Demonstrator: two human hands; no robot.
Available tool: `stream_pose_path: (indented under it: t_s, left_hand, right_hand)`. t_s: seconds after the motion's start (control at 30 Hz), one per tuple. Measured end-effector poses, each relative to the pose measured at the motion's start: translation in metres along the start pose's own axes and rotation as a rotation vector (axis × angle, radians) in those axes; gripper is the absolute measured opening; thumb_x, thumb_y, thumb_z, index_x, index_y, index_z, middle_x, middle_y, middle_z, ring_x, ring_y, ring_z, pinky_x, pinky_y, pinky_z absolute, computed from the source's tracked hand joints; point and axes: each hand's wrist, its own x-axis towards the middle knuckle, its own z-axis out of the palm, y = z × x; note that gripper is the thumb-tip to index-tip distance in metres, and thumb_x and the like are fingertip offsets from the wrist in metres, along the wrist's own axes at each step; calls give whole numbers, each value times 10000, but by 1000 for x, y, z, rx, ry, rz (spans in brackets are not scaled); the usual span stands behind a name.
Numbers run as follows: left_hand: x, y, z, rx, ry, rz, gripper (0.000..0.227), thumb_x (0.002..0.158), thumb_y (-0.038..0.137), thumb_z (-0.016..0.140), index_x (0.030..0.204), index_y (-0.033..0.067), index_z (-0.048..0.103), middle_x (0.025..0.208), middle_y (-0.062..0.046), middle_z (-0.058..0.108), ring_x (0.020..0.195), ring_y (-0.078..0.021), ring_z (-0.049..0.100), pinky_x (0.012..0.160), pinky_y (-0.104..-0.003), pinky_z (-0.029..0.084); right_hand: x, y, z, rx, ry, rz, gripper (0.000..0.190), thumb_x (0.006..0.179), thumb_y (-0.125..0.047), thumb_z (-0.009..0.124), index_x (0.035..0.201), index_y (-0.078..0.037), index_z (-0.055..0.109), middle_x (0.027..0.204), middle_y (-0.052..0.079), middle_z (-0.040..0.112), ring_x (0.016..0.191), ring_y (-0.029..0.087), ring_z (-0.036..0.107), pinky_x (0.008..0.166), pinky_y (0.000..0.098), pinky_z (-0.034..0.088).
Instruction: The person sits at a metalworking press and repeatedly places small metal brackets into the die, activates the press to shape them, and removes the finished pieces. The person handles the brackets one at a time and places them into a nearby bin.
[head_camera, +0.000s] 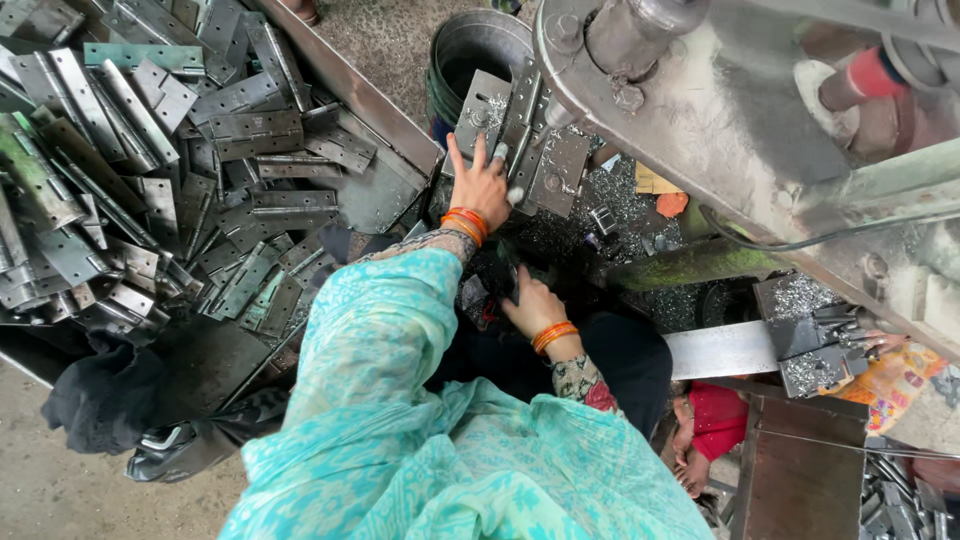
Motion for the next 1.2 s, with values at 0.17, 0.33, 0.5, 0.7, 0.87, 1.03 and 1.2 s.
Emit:
stream_pose_path:
  t_s: [0.17,0.33,0.5,0.7,0.87,1.03,1.2]
  left_hand:
    - [6,-1,-5,-5,-98,-28,404,909,372,558,1192,164,758,1498,-9,535,1519,-403,160,1064,-854,-45]
    - [20,7,-1,60,-96,-53,349,942,325,547,1152,173,782,1485,-49,558,1517,-428,177,1072,-861,-33]
    - [23,9,-1,100,-74,-42,348,980,340,532,1125,164,794,1366,-91,616,1506,-451,213,1069,-868,-12]
    - [12,12,3,85,-46,-37,344,946,329,537,1091,164,800,1361,-78,613,1497,-446,221,1071,-868,-7]
    - [13,14,4,98,-42,-45,345,957,318,532,1101,156,800,1322,-93,632,1498,-456,226,1070,-869,2]
    - [21,14,2,102,-67,-32,335,974,317,536,1087,150,804,1331,-110,630,1507,-449,224,1079,-865,5]
    - [13,6,8,61,2,-17,350,934,326,543,1107,148,790,1415,-74,580,1506,-420,212,1079,-848,6]
  right_hand:
    - [8,1,-3,-33,-2,-24,837,848,-386,719,1526,-65,349,1188,262,667,1009,460,685,858,535,572]
    - [14,7,3,-59,-2,9,784,869,-408,710,1518,-89,407,1156,239,714,989,437,710,844,520,589]
    - [-4,7,45,21,122,18,858,856,-399,727,1551,-77,339,1180,255,674,956,481,685,802,563,570]
    - [-10,9,42,79,98,17,826,836,-368,746,1509,-66,374,1203,254,668,1010,491,672,856,566,561]
    - [21,13,-6,-104,-44,-3,676,911,-412,710,1454,-82,481,1157,250,714,1013,465,701,867,540,582]
    - [15,16,34,-63,41,32,811,864,-415,733,1509,-74,380,1150,245,699,948,459,710,812,549,587]
    - [-15,25,109,231,341,-70,847,857,-377,726,1567,-138,332,1273,282,629,959,515,671,765,569,568]
